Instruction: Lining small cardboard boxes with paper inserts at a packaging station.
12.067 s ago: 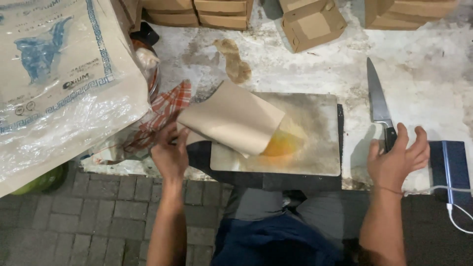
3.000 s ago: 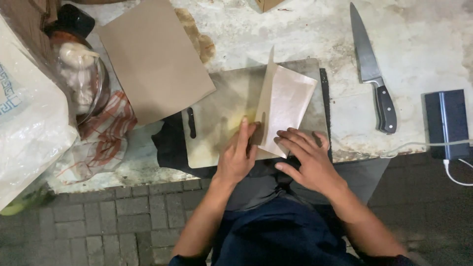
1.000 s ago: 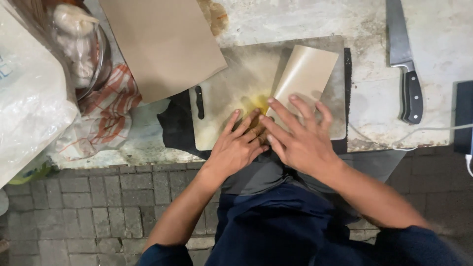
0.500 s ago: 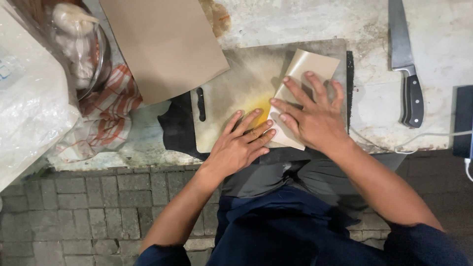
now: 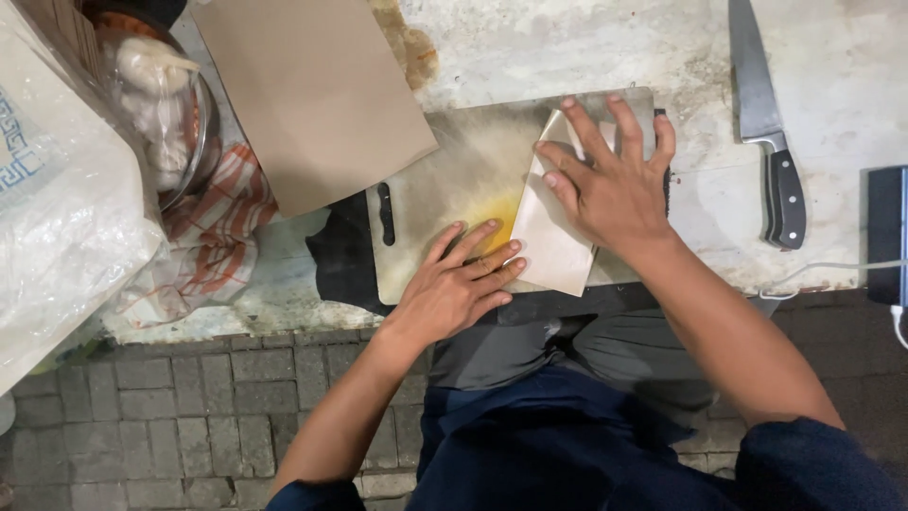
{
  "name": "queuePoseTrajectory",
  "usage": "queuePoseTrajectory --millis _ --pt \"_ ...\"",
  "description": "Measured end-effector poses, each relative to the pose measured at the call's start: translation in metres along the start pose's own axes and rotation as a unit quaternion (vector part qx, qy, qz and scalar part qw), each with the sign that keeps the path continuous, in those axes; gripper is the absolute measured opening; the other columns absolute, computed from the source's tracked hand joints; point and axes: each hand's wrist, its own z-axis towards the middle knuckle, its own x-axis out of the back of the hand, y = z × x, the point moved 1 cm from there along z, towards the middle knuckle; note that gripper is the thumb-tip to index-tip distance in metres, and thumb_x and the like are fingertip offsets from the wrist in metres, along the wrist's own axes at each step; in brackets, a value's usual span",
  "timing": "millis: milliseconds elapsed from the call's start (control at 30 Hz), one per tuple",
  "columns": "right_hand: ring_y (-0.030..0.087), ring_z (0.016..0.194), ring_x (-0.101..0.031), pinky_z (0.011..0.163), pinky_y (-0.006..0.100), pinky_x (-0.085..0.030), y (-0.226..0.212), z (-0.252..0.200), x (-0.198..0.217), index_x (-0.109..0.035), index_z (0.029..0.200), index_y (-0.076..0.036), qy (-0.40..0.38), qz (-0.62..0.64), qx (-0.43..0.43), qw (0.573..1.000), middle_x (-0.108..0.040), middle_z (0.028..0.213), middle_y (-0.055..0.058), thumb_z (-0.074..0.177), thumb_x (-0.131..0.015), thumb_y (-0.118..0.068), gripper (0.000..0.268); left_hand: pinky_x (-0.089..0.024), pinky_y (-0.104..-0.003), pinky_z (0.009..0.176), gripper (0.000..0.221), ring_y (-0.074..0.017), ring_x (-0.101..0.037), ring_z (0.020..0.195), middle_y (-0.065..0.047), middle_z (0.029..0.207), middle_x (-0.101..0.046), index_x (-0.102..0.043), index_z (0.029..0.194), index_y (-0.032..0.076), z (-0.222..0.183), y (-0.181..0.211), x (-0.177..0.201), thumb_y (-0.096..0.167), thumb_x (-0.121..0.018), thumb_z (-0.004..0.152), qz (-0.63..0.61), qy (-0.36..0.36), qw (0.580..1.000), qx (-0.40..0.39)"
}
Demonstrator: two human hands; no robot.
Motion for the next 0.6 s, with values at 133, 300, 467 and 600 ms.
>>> queuePoseTrajectory --millis 133,300,467,600 --pt "0.035 0.146 -0.024 0.11 0.057 -0.009 0.006 0.008 0.001 -0.077 0.129 -0.031 0.088 -0.059 0.033 0.994 -0.037 0.164 -0.002 0.114 -0.047 -0.048 0.038 -0.029 -0.049 0.117 0.041 -0.0291 -0.039 0.142 0.006 0.145 -0.054 -0.056 0.14 0.022 0.003 -0.001 0.01 0.04 -0.055 0.103 0.061 -0.062 0.995 -0.055" --pt "0.035 0.145 -0.026 0.109 0.057 -0.013 0.012 0.017 -0.001 -0.078 0.13 -0.03 0.111 -0.069 0.031 0.991 -0.04 0.163 0.0 0.113 -0.055 -0.044 0.031 -0.029 -0.049 0.117 0.043 -0.0286 -0.038 0.144 0.006 0.146 -0.054 -0.052 0.142 0.024 0.003 -0.003 0.011 0.04 -0.056 0.102 0.052 -0.069 0.995 -0.055" --pt "0.042 0.141 -0.02 0.103 0.068 -0.012 0.022 0.029 0.002 -0.063 0.142 -0.02 0.018 0.014 -0.051 0.998 -0.034 0.16 0.01 0.106 -0.047 -0.042 0.045 -0.03 -0.049 0.115 0.037 -0.0287 -0.042 0.14 0.004 0.139 -0.06 -0.063 0.133 0.021 0.007 -0.002 0.013 0.038 -0.057 0.101 0.026 -0.06 0.997 -0.049" --pt "0.039 0.143 -0.02 0.107 0.062 -0.011 0.025 0.006 0.03 -0.049 0.15 -0.02 0.019 0.08 -0.098 0.992 -0.026 0.162 0.01 0.106 -0.041 -0.042 0.05 -0.029 -0.047 0.116 0.037 -0.0276 -0.043 0.14 0.004 0.138 -0.061 -0.062 0.134 0.02 0.005 0.003 0.009 0.037 -0.058 0.101 0.043 -0.046 0.997 -0.043"
